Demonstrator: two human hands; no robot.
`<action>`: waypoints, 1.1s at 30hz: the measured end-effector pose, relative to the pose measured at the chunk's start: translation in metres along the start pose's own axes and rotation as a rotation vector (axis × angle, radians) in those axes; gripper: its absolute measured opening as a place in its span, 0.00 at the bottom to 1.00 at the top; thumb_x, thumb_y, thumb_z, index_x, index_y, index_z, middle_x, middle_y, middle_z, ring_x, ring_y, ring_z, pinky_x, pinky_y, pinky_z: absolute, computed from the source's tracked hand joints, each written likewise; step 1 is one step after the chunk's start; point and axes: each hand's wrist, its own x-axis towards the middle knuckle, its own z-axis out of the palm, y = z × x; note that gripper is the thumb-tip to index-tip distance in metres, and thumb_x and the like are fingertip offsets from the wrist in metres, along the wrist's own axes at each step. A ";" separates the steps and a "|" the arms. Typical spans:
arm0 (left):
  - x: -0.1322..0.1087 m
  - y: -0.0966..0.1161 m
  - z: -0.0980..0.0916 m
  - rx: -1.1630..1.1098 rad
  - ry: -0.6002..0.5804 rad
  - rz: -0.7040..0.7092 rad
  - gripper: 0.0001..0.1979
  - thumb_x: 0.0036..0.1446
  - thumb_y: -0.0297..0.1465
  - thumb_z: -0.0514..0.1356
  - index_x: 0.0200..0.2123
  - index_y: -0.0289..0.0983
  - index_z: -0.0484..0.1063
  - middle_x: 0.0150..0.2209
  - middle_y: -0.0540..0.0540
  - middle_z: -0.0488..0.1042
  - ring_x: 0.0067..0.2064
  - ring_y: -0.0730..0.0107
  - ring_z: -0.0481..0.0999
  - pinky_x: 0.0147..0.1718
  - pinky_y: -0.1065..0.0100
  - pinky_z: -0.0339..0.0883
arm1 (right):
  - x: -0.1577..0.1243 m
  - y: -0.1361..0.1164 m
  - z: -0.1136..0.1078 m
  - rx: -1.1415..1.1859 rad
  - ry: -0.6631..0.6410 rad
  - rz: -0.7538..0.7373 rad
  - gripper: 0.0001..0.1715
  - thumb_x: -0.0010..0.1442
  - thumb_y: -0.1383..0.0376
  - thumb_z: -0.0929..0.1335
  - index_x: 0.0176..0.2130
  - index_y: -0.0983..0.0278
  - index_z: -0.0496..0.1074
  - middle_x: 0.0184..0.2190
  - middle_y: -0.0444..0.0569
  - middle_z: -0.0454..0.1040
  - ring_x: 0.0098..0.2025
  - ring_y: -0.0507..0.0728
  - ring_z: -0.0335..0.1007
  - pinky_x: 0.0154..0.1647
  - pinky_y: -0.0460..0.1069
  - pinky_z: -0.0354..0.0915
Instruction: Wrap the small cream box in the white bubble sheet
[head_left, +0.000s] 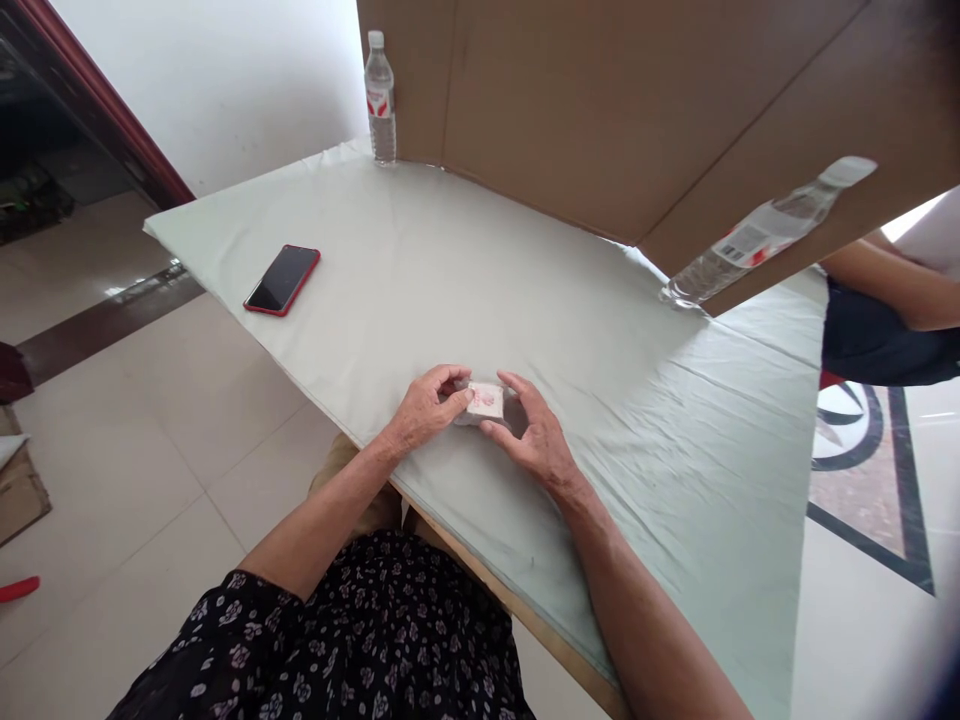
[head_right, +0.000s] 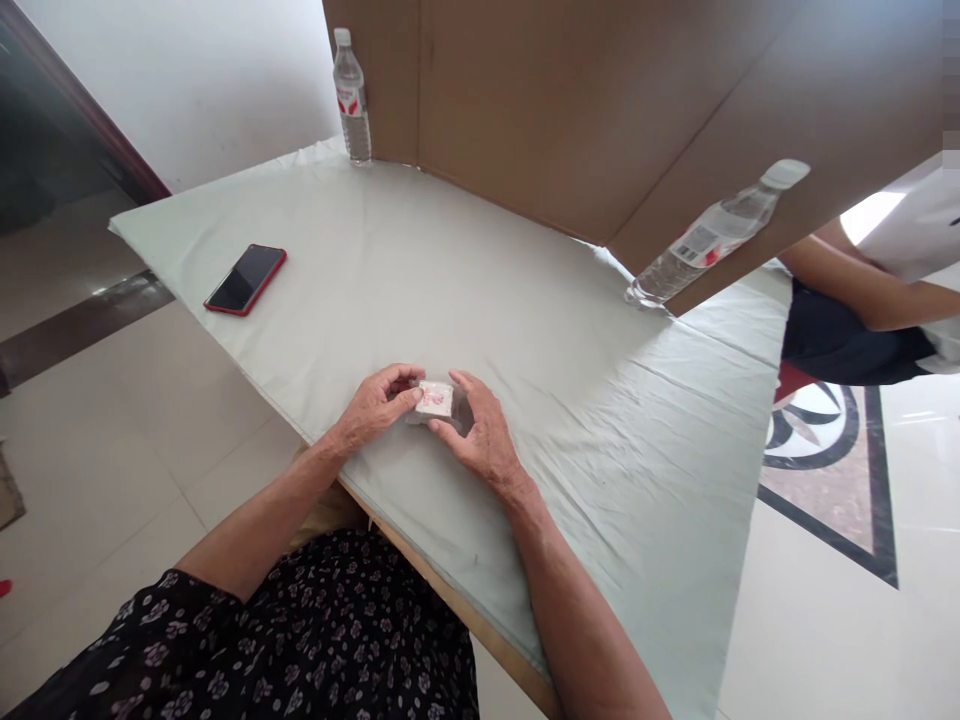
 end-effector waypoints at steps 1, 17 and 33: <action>0.000 0.000 0.000 0.000 -0.005 -0.001 0.17 0.57 0.33 0.62 0.49 0.33 0.75 0.46 0.40 0.78 0.44 0.65 0.77 0.47 0.66 0.71 | 0.000 -0.002 -0.001 -0.017 0.013 -0.029 0.37 0.61 0.53 0.70 0.65 0.55 0.61 0.65 0.56 0.66 0.67 0.67 0.62 0.66 0.66 0.60; -0.002 0.000 -0.001 0.044 -0.019 0.027 0.15 0.59 0.34 0.61 0.47 0.33 0.75 0.42 0.42 0.77 0.42 0.67 0.75 0.44 0.67 0.71 | -0.002 -0.013 0.002 -0.180 0.047 -0.144 0.27 0.63 0.54 0.68 0.60 0.54 0.67 0.64 0.56 0.66 0.64 0.68 0.64 0.62 0.67 0.63; -0.003 0.001 0.001 0.105 0.041 0.095 0.15 0.59 0.35 0.61 0.46 0.33 0.75 0.45 0.40 0.77 0.45 0.64 0.76 0.48 0.64 0.71 | -0.001 -0.006 0.001 -0.018 0.034 -0.058 0.31 0.62 0.56 0.69 0.63 0.57 0.65 0.60 0.56 0.71 0.62 0.65 0.68 0.62 0.64 0.65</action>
